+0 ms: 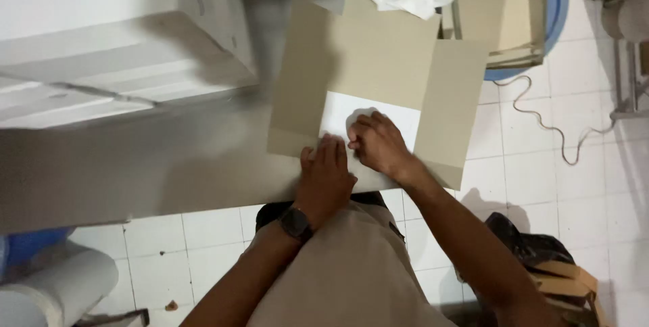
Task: The person assembles a cardboard box on a metal countertop. They fold the side flaps inward, tuck the bottom flaps to form the base, and then place a white lid on top of the assembled box.
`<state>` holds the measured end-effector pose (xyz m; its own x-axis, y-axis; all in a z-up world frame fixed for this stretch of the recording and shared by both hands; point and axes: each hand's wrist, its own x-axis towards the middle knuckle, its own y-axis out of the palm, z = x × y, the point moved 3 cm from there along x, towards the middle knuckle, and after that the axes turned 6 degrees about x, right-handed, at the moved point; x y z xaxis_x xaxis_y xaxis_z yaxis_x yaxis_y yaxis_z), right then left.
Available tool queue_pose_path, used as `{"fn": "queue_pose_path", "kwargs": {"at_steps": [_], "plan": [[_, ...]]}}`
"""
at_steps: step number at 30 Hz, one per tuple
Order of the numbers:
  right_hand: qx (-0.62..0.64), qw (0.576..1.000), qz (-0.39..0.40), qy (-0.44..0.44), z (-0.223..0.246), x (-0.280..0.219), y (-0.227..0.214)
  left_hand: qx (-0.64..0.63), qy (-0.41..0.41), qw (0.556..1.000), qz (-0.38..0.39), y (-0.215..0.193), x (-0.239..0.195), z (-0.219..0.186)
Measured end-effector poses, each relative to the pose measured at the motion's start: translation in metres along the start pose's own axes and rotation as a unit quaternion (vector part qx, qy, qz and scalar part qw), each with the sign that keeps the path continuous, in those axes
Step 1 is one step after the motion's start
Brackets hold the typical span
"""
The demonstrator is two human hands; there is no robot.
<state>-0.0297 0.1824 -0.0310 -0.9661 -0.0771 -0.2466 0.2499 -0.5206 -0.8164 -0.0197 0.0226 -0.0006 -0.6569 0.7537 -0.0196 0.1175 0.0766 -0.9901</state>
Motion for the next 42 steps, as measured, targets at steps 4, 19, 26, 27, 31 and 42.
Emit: {"fn": "queue_pose_path", "kwargs": {"at_steps": [4, 19, 26, 27, 31, 42], "plan": [[0.012, 1.0, 0.017, 0.0, 0.005, 0.009, -0.013, 0.022, -0.004, 1.0, 0.015, 0.006, -0.007, 0.008], [-0.029, 0.995, 0.081, 0.056, 0.024, 0.033, -0.018, 0.11, 0.022, 0.99, -0.084, 0.005, -0.011, 0.02], [-0.07, 0.994, 0.083, -0.001, 0.047, 0.041, -0.015, 0.118, 0.019, 0.99, -0.074, 0.011, -0.015, 0.019], [-0.076, 0.994, 0.083, -0.007, 0.052, 0.04, -0.018, 0.128, 0.017, 0.99, -0.062, 0.011, -0.015, 0.018], [-0.124, 0.989, 0.079, -0.01, 0.049, 0.037, -0.01, 0.145, 0.001, 0.987, -0.074, 0.004, -0.015, 0.012], [-0.141, 0.985, 0.083, 0.056, 0.01, -0.009, -0.029, 0.179, 0.014, 0.983, -0.034, 0.014, -0.015, 0.013]]}}
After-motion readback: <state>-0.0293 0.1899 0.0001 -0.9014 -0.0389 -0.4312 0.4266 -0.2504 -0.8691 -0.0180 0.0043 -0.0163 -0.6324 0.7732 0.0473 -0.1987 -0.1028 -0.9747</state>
